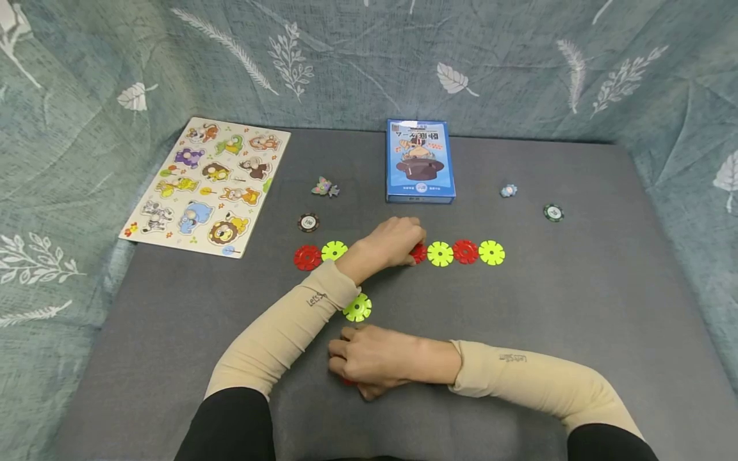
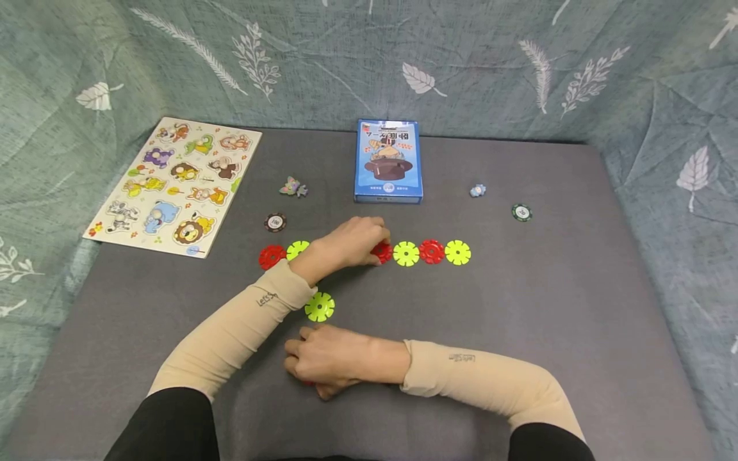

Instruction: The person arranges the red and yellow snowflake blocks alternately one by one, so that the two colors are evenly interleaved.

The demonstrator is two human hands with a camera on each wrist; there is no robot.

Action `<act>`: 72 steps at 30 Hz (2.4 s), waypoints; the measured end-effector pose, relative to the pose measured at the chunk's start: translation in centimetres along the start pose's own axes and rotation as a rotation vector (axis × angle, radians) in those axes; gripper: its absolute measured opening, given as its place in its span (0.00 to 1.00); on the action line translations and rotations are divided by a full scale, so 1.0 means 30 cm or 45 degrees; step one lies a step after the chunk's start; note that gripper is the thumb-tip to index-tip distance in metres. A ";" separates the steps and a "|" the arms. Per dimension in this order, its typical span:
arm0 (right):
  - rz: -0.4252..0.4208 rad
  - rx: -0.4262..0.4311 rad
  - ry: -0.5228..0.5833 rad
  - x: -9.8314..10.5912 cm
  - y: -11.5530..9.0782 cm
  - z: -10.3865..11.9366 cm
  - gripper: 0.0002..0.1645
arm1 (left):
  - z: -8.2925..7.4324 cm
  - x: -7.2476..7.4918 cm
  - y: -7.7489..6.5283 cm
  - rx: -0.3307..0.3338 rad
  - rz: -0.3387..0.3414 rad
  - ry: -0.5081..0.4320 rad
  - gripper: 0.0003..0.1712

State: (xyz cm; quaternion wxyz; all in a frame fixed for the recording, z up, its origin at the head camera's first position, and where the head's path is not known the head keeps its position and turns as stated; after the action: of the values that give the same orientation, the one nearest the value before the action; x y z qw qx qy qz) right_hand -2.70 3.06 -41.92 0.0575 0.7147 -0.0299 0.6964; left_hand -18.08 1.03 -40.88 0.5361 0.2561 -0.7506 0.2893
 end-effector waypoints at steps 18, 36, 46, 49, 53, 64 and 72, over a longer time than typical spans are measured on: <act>-0.139 -0.189 0.179 0.041 -0.238 -0.133 0.24 | -0.006 -0.002 0.012 -0.029 -0.011 0.006 0.19; -0.249 -0.709 0.179 0.101 -0.659 -0.279 0.24 | -0.037 0.018 0.036 -0.078 -0.019 0.055 0.26; -0.202 -0.896 0.175 0.099 -0.800 -0.372 0.24 | -0.092 -0.014 0.091 -0.128 -0.011 0.088 0.22; -0.159 -0.997 0.203 0.086 -0.837 -0.411 0.23 | -0.099 -0.024 0.094 -0.115 0.000 0.102 0.23; -0.118 -1.106 0.218 0.065 -0.870 -0.468 0.23 | -0.104 -0.033 0.091 -0.111 0.005 0.115 0.23; 0.040 -1.206 0.302 0.038 -0.858 -0.558 0.29 | -0.108 -0.041 0.093 -0.130 -0.001 0.150 0.18; 0.027 -1.205 0.330 0.030 -0.849 -0.566 0.30 | -0.106 -0.041 0.095 -0.120 0.008 0.145 0.18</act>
State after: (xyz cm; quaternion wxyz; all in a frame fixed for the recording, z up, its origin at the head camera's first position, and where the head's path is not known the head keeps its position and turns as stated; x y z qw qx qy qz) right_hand -16.39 30.45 -41.64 0.3722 0.5171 -0.3431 0.6901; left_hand -17.61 5.38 -41.68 0.5884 0.2112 -0.7325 0.2695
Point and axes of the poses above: each hand's wrist, its own y-axis towards the middle knuckle, its own x-axis out of the back of the hand, z = x × y, the point moved 2 cm from there along y, towards the middle knuckle, and after that the axes turned 5 degrees about -z, right-handed, at the moved point
